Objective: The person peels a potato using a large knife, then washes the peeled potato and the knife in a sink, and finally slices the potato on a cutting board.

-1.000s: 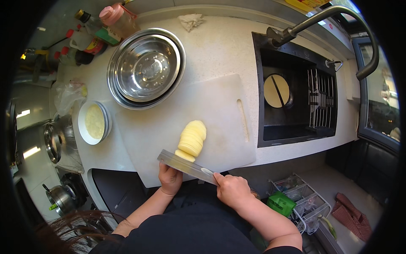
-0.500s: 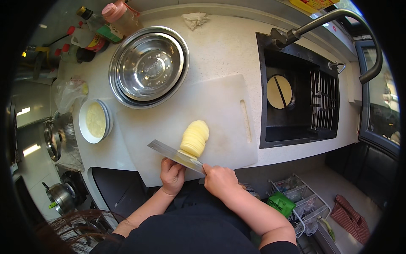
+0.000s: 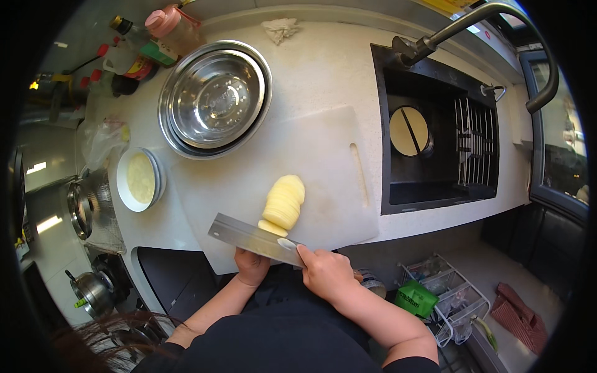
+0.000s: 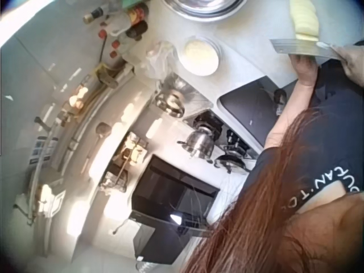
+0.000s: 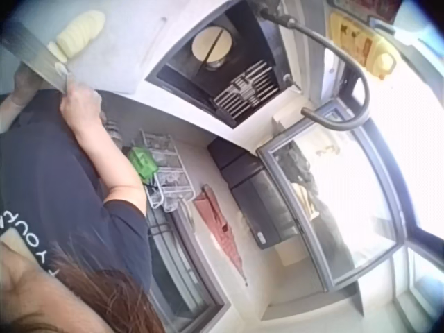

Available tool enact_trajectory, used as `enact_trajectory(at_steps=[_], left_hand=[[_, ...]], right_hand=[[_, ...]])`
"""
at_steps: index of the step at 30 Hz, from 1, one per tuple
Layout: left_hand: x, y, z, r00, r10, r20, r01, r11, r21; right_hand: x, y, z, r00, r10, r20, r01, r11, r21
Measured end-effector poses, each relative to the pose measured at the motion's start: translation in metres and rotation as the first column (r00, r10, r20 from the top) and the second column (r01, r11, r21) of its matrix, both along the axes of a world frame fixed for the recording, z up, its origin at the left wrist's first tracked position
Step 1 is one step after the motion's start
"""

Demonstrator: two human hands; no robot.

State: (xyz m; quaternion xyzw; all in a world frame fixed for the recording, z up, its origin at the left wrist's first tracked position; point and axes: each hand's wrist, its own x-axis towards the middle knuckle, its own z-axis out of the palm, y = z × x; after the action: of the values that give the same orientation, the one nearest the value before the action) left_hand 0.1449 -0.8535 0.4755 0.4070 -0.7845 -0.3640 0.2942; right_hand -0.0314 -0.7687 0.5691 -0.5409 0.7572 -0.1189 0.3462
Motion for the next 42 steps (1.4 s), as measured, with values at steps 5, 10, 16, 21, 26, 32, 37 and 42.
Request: enact_trajectory(at_steps=[5,10,16,21,26,32,37,42], left_hand=[[0.005,0.004,-0.008,1.000,0.000,0.007,0.000,1.000,-0.002],[0.007,0.004,-0.008,0.999,-0.008,0.037,0.009,1.000,-0.025],[0.004,0.003,-0.007,0.999,0.034,0.027,-0.033,0.999,-0.020],[0.006,0.003,-0.007,1.000,-0.005,-0.001,0.005,1.000,0.005],[0.003,0.000,-0.003,1.000,0.014,0.025,-0.013,0.999,-0.040],[-0.002,-0.005,0.006,0.999,-0.008,0.033,0.009,0.999,-0.042],[-0.003,-0.009,0.008,0.999,-0.018,0.041,0.021,0.998,-0.053],[-0.007,-0.012,0.014,0.999,-0.021,0.027,0.022,0.999,-0.040]], right_hand=[[-0.004,0.010,0.004,0.999,0.004,-0.033,-0.004,1.000,-0.002],[-0.004,0.010,0.002,0.999,0.002,-0.035,-0.003,0.999,-0.033],[-0.004,0.007,0.003,0.999,-0.001,-0.044,-0.001,0.999,-0.046],[-0.005,0.006,0.003,0.999,0.013,-0.044,-0.014,0.999,-0.030],[-0.008,0.007,0.004,0.999,0.037,-0.031,-0.035,0.998,0.045],[-0.016,0.016,0.012,0.999,0.047,-0.010,-0.045,0.987,0.153],[-0.014,0.009,0.009,0.999,0.036,0.006,-0.036,0.988,0.152],[-0.006,-0.005,0.001,1.000,0.021,0.018,-0.024,0.981,0.191]])
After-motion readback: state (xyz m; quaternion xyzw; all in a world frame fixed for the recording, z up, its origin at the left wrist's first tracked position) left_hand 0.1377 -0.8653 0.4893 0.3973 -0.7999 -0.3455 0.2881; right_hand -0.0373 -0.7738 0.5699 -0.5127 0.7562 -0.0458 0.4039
